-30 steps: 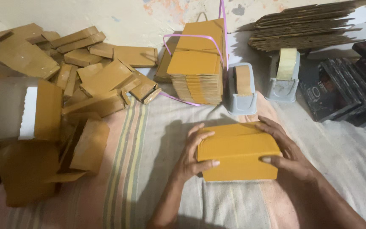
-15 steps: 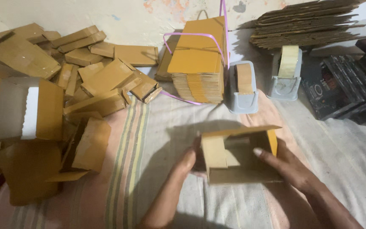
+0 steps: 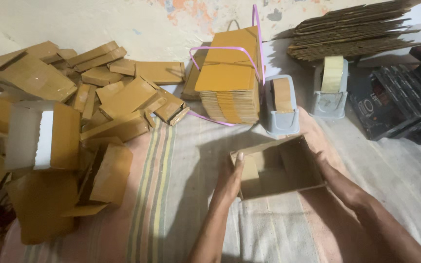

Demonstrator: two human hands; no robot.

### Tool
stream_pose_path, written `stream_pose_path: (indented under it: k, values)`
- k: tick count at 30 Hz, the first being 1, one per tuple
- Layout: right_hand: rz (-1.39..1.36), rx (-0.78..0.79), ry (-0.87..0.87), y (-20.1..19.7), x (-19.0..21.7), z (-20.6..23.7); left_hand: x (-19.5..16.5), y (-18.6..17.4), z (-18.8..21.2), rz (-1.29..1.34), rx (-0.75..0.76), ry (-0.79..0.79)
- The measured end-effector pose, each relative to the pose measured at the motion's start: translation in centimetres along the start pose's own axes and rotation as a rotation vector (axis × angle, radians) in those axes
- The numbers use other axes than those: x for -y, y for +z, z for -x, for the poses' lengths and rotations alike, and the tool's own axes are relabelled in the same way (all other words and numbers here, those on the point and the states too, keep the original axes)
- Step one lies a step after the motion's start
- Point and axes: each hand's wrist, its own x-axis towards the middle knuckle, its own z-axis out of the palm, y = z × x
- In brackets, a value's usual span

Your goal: The person folds flat cardboard sheets into small rectangular boxes by hand. They repeatedly fold the side flaps and press the seams to form the box shape, then place the finished boxes into a pile.

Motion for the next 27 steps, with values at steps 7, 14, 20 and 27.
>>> stream_pose_path:
  k: [7, 14, 20, 27]
  values:
    - [-0.258, -0.104, -0.064, 1.5, 3.0, -0.7, -3.0, 1.4, -1.7, -0.388, -0.058, -0.090]
    - [-0.783, 0.020, -0.297, 3.0, 4.8, 0.5, -0.8, 0.9, -3.5, -0.142, -0.060, 0.362]
    - [-0.796, -0.069, -0.340, 3.0, 4.4, -2.2, -1.5, 1.3, -4.9, -0.158, -0.134, 0.432]
    - [-0.860, -0.098, -0.401, 2.5, 2.3, -4.8, -3.2, -1.4, -2.0, -0.312, -0.141, 0.721]
